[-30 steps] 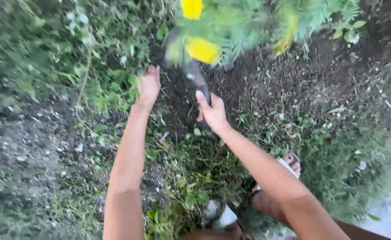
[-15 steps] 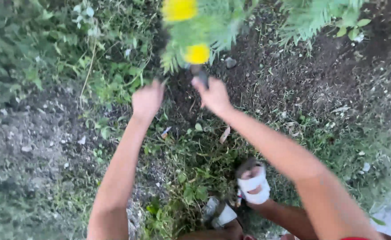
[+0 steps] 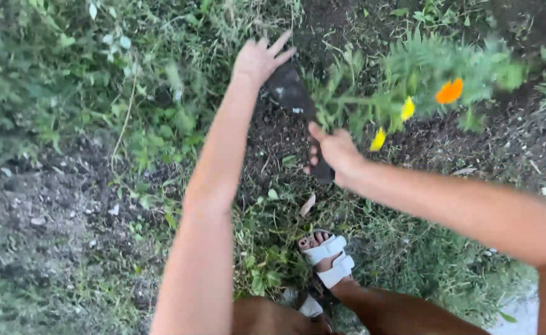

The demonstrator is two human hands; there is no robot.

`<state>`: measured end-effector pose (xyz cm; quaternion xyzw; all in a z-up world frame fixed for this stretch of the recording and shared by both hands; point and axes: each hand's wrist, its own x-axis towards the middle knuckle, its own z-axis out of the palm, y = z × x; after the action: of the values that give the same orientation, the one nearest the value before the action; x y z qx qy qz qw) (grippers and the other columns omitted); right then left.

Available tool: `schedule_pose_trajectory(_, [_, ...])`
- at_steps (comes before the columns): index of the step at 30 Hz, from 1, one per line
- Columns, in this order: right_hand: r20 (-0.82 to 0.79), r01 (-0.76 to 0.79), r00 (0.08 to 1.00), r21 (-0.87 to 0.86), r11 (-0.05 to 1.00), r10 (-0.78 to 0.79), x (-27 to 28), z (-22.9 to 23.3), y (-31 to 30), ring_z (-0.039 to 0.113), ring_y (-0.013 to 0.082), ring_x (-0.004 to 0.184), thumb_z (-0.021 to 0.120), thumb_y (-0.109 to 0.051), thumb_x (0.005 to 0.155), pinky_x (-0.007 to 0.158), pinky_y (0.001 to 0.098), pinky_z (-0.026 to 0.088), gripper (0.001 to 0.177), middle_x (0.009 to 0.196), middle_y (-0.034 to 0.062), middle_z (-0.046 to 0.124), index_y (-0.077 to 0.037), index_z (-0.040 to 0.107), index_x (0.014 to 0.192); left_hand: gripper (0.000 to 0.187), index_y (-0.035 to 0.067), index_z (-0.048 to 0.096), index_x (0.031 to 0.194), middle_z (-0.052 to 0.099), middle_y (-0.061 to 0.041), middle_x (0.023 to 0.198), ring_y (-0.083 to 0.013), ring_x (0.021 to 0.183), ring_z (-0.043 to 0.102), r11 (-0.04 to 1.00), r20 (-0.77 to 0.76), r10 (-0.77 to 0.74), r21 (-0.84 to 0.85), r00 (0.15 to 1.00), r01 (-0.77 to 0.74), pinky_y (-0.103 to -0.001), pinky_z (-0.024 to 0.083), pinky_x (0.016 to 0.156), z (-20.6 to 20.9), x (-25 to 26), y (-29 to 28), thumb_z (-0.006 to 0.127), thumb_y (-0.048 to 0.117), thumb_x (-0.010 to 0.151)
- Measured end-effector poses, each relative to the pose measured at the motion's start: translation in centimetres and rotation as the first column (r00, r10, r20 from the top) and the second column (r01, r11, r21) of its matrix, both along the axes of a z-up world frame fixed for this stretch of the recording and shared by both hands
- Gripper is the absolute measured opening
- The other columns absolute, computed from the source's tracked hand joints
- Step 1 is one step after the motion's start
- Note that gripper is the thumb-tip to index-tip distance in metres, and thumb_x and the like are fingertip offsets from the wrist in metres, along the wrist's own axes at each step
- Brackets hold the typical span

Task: The person uses a small hand hoe to loosen soil and remove weeds from a garden bed. They repeatedly scrape the ground and pull out weeds by hand, working around marigold plants.

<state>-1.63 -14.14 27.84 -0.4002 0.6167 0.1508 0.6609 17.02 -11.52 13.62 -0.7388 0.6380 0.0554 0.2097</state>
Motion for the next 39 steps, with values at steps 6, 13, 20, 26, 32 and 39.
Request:
schedule_pose_trajectory(6, [0.075, 0.305, 0.944, 0.179, 0.935, -0.323, 1.8, -3.5, 2.3, 0.037, 0.0086, 0.035, 0.036, -0.022, 0.097, 0.030, 0.0203, 0.036, 0.023, 0.050, -0.0017, 0.041, -0.010, 0.044, 0.079, 0.062, 0.003, 0.028, 0.128, 0.040, -0.016, 0.119, -0.0250, 0.099, 0.046, 0.935, -0.100, 0.353, 0.077, 0.930, -0.346, -0.031, 0.046, 0.081, -3.9, 3.4, -0.8, 0.051, -0.004, 0.071])
schedule_pose_trajectory(13, [0.227, 0.106, 0.966, 0.074, 0.992, -0.120, -1.5, -5.3, 0.7, 0.038, 0.0074, 0.032, 0.049, -0.027, 0.089, 0.027, 0.0195, 0.038, 0.022, 0.049, -0.0028, 0.043, -0.007, 0.047, 0.080, 0.020, 0.010, 0.050, 0.085, 0.056, -0.008, 0.071, -0.0240, 0.065, 0.054, 0.850, -0.138, 0.457, -0.223, 0.879, -0.477, -0.035, 0.047, 0.046, -7.6, 5.1, 2.5, 0.051, -0.001, 0.068])
schedule_pose_trajectory(20, [0.542, 0.531, 0.750, -0.154, 0.833, -0.378, 2.5, -9.3, 0.7, 0.047, 0.0065, 0.034, 0.050, -0.016, 0.087, 0.030, 0.0183, 0.049, 0.008, 0.049, -0.0024, 0.047, -0.008, 0.046, 0.087, 0.046, -0.001, 0.038, 0.118, 0.058, -0.017, 0.078, -0.0288, 0.068, 0.057, 0.608, -0.158, 0.762, -0.159, 0.628, -0.778, -0.038, 0.050, 0.050, -3.8, 9.9, 11.6, 0.042, -0.006, 0.072])
schedule_pose_trajectory(26, [0.254, 0.114, 0.963, -0.091, 0.989, -0.088, 2.1, -8.9, -0.7, 0.044, 0.0096, 0.030, 0.060, -0.031, 0.079, 0.029, 0.0227, 0.045, 0.027, 0.045, -0.0011, 0.045, -0.009, 0.048, 0.071, 0.013, 0.000, 0.041, 0.094, 0.056, -0.015, 0.073, -0.0268, 0.062, 0.055, 0.613, -0.250, 0.760, -0.030, 0.600, -0.790, -0.036, 0.050, 0.047, -2.2, 5.6, 9.7, 0.038, -0.005, 0.082])
schedule_pose_trajectory(32, [0.335, 0.672, 0.725, -0.154, 0.724, -0.602, 9.8, -11.4, -4.5, 0.049, 0.0206, 0.036, 0.048, -0.021, 0.086, 0.037, 0.0347, 0.048, 0.024, 0.046, 0.0069, 0.045, -0.001, 0.038, 0.095, 0.074, 0.010, 0.030, 0.128, 0.044, -0.013, 0.116, -0.0255, 0.107, 0.041, 0.705, -0.122, 0.704, 0.000, 0.700, -0.709, -0.043, 0.037, 0.089, 2.5, 3.0, 6.0, 0.049, 0.061, 0.076])
schedule_pose_trajectory(39, [0.061, -0.037, 0.997, 0.012, 0.999, 0.037, 9.6, -3.8, -6.7, 0.034, 0.0027, 0.036, 0.049, -0.028, 0.088, 0.031, 0.0129, 0.031, 0.029, 0.052, -0.0060, 0.041, -0.006, 0.051, 0.108, 0.038, 0.009, 0.037, 0.116, 0.052, -0.019, 0.097, -0.0322, 0.090, 0.046, 0.695, -0.173, 0.705, -0.024, 0.688, -0.719, -0.038, 0.046, 0.062, -3.9, 4.1, 7.3, 0.041, 0.005, 0.078])
